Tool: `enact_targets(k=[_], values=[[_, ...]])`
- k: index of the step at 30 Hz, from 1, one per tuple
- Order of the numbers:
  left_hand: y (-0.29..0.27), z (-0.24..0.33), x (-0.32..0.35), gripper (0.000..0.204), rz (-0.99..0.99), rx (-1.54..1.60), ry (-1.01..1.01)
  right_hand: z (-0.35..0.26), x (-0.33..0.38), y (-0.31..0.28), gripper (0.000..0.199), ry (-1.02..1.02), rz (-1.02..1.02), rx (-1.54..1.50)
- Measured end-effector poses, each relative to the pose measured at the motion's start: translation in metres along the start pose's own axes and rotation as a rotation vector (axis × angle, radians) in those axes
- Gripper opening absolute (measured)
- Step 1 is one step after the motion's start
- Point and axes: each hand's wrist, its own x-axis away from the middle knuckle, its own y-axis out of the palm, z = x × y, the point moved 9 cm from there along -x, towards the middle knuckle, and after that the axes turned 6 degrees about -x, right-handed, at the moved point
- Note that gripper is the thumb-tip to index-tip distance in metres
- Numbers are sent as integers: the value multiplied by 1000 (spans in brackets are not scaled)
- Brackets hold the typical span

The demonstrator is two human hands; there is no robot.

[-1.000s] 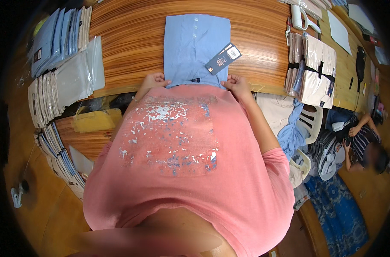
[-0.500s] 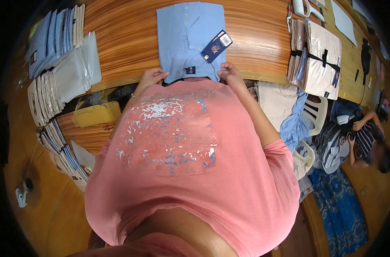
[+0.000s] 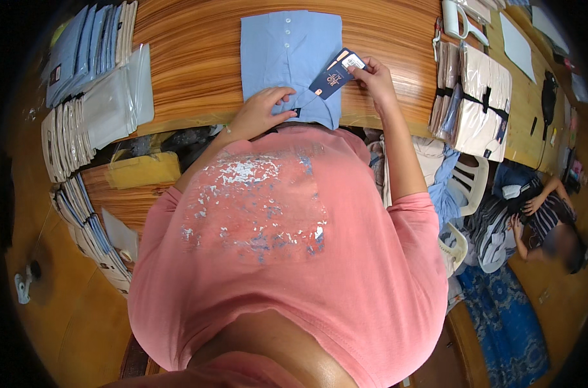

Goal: The person folds a light blue shirt on a wooden table, places a cardboard insert inside, and then puts the folded shirt into a clear plastic bag. They seal the bag and stack it with other packaged shirts. The person also handles a roll of yellow tape and other packaged items on the table.

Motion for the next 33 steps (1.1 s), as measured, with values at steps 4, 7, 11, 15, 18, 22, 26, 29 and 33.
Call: enact_targets(k=[4, 7, 11, 15, 18, 22, 26, 29, 33], values=[[5, -9, 5, 40, -14, 65, 32, -58, -20, 45, 25, -193, -154, 40], [-19, -11, 17, 40, 6, 125, -72, -90, -43, 75, 32, -663, -29, 465], [-142, -72, 62, 38, 545, -191, -167, -134, -30, 115, 32, -796, 89, 565], [-258, -147, 209, 20, 1373, -671, -527, -134, -35, 217, 26, -728, -255, 561], [-275, -201, 288, 18, 1535, -683, -729, -103, -30, 311, 23, -676, -552, 563], [-276, -239, 299, 20, 1442, -494, -778, -73, 12, 415, 22, -790, -913, 637], [-307, -206, 270, 30, 1513, -749, -637, -37, 28, 487, 24, -806, -1120, 668], [-329, -195, 252, 37, 1137, -904, -655, -36, 39, 522, 21, -865, -1123, 685], [-292, -249, 278, 39, 736, -544, -1071, -76, 21, 564, 21, -1003, -861, 509]])
